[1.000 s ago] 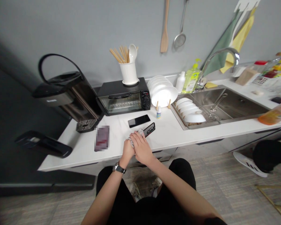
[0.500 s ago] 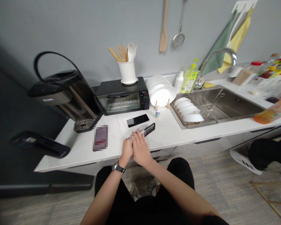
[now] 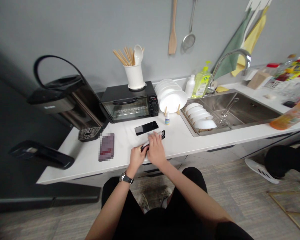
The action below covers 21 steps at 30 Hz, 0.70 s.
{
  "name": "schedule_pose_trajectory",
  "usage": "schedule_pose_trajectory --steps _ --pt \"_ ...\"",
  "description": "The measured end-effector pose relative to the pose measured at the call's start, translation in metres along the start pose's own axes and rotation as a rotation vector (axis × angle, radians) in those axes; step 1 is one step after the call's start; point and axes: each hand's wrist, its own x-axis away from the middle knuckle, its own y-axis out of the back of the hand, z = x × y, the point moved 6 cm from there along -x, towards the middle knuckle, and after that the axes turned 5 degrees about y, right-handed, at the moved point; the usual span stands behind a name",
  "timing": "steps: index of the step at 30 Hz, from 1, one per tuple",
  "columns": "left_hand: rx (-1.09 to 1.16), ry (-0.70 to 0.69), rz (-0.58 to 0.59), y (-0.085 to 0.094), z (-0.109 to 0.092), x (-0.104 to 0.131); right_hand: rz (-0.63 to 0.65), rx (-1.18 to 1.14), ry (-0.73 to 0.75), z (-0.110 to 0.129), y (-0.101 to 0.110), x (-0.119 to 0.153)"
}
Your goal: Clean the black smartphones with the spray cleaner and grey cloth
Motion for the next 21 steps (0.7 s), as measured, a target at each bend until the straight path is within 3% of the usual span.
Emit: schedule_pose_trajectory --steps 2,4,7,10,12,14,17,19,21 --pt "0.010 0.006 0.010 -0.002 0.005 0.002 0.087 -0.079 0.134 0.034 -0.011 0.013" --pt "0.018 0.002 0.021 -0.004 0.007 0.004 0.176 -0.102 0.277 0.044 -0.014 0.024" --pt "0.009 -0.008 0.030 -0.004 0.005 0.003 0.208 -0.044 0.355 0.005 -0.002 0.020" --pt "-0.008 -0.008 0.016 0.000 -0.002 0.000 0.137 0.043 0.150 -0.057 0.014 -0.003" --pt "-0.020 0.003 0.000 0.002 -0.005 -0.001 0.096 0.082 0.025 -0.073 0.016 -0.015" --pt "-0.035 0.019 -0.010 0.002 -0.005 -0.003 0.041 0.106 -0.063 -0.060 0.011 -0.020" --pt "-0.055 0.033 -0.004 0.000 -0.001 -0.004 -0.032 0.052 -0.082 -0.008 -0.003 -0.008" --pt "-0.072 0.041 0.007 -0.002 0.004 -0.004 0.049 -0.043 0.093 0.029 -0.015 0.006" --pt "-0.085 0.046 0.016 -0.004 0.007 -0.004 0.153 -0.094 0.274 0.042 -0.018 0.019"
